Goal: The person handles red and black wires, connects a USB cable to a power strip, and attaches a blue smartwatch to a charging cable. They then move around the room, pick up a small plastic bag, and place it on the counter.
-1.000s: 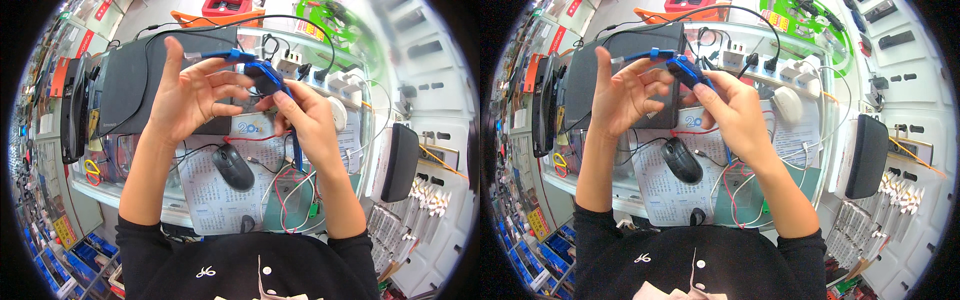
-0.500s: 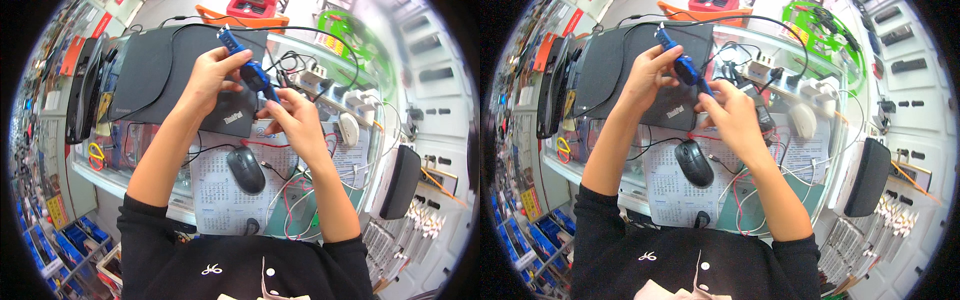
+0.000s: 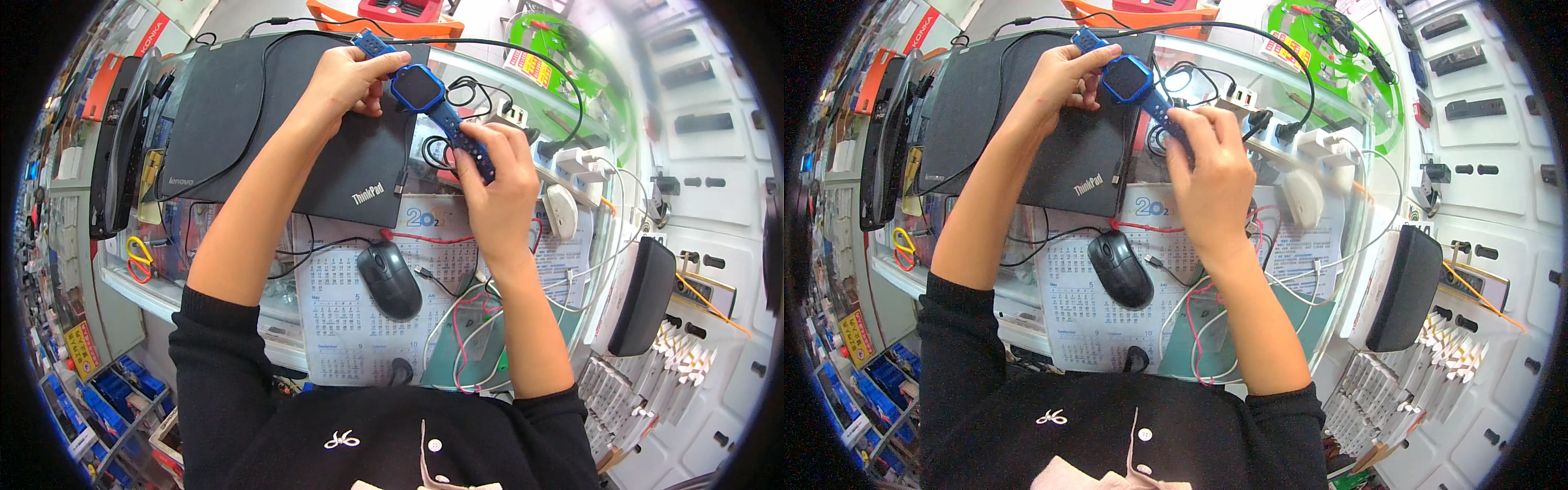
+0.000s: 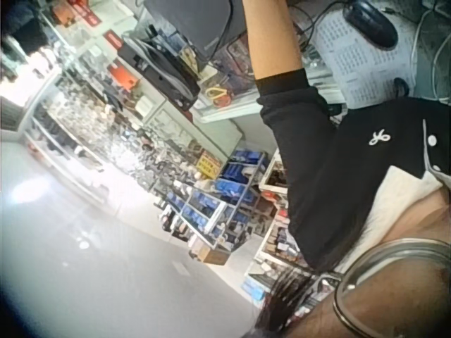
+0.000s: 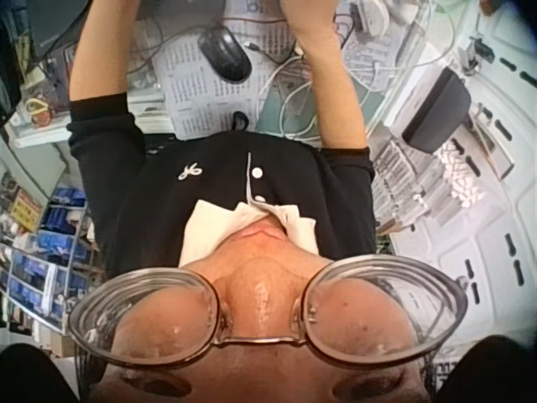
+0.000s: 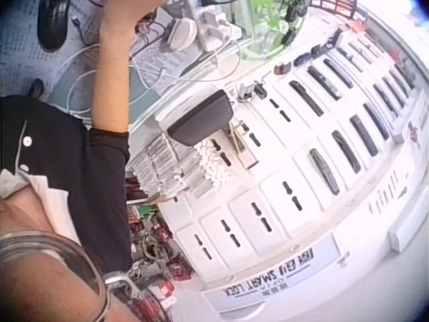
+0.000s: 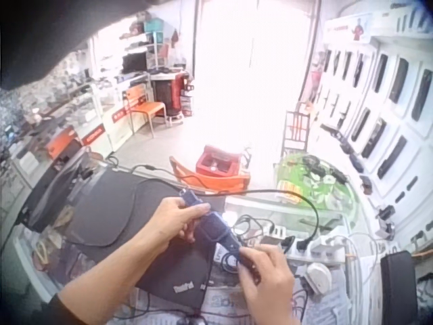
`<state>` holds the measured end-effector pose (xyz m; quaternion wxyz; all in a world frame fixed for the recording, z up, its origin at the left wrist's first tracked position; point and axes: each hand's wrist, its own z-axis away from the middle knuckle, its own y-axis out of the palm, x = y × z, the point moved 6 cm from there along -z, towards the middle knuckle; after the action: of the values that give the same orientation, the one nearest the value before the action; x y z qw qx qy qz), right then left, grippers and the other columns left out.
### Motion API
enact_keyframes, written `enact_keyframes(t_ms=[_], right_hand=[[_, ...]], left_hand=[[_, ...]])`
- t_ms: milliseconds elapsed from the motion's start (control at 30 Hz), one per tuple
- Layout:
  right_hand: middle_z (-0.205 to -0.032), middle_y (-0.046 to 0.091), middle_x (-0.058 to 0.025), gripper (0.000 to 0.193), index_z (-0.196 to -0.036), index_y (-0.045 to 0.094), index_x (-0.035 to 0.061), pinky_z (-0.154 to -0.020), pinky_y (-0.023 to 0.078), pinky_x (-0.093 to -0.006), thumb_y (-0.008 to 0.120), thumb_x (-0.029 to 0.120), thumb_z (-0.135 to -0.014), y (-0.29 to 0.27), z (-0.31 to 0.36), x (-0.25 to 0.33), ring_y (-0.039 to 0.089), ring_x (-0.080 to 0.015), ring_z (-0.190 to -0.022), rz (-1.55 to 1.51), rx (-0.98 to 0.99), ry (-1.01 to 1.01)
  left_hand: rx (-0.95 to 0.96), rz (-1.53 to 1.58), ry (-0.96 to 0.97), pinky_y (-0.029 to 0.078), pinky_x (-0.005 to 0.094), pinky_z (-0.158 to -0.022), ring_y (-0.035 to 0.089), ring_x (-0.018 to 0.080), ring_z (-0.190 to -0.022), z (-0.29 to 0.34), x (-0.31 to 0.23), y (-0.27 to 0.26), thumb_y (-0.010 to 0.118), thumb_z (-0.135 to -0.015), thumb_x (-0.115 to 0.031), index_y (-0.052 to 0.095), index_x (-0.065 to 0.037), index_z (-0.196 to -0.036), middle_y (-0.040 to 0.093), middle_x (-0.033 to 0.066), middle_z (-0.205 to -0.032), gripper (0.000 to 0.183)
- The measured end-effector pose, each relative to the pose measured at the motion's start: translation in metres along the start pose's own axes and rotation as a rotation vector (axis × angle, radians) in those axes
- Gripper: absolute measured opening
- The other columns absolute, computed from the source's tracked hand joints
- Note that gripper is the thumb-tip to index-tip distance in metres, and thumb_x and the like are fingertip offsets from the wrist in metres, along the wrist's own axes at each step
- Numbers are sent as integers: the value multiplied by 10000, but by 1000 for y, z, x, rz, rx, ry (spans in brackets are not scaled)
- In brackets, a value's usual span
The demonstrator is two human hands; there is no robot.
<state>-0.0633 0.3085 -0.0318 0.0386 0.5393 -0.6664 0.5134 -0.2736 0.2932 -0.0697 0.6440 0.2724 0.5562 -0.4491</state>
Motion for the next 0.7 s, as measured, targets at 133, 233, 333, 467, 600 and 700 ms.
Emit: enact_keyframes(t_ms=[133, 233, 333, 467, 600, 700], right_hand=[[-957, 607, -112, 214, -980, 651, 60, -732, 475, -360, 646, 67, -767, -1, -18, -11, 602, -287, -837, 70, 22, -54], [-954, 621, -114, 208, -985, 659, 42, -768, 463, -342, 641, 42, -778, 0, -23, -15, 594, -283, -868, 116, 77, -105], [-965, 624, -112, 225, -996, 657, 42, -762, 468, -335, 645, 35, -772, 4, -21, -16, 596, -275, -878, 101, 104, -122], [-974, 628, -110, 228, -999, 655, 42, -778, 460, -329, 638, 25, -772, 8, -18, -22, 596, -264, -886, 24, 107, -44], [-984, 628, -108, 230, -997, 655, 41, -799, 455, -323, 637, 11, -769, 4, -19, -23, 594, -258, -905, 22, 100, -55], [-997, 628, -108, 229, -993, 655, 39, -808, 454, -323, 637, 4, -767, -2, -23, -25, 591, -258, -922, 47, 113, -79]], left_hand=[[17, -24, -43, 477, 198, -448, 490, 57, -430, -6, 3, -5, 672, -807, -358, 564, -59, -716, 504, -7, -552, 331], [51, -25, -110, 453, 198, -426, 464, 57, -407, -5, 9, -13, 661, -817, -333, 567, -66, -697, 505, -7, -550, 308], [51, -149, -18, 437, 206, -431, 499, 59, -467, -4, 6, -25, 645, -831, -271, 605, -60, -737, 509, -21, -564, 234], [-126, -524, 519, 454, 231, -541, 569, 93, -668, 5, -15, -21, 646, -824, -189, 667, -78, -888, 577, 20, -756, 130], [-189, -864, 775, 436, 327, -781, 553, 204, -949, 14, -17, 0, 669, -772, -138, 664, -137, -1046, 571, 52, -1022, 273], [-171, -1026, 789, 384, 367, -877, 518, 223, -1021, 14, -17, 8, 683, -746, -147, 632, -151, -1070, 558, 23, -1056, 328]])
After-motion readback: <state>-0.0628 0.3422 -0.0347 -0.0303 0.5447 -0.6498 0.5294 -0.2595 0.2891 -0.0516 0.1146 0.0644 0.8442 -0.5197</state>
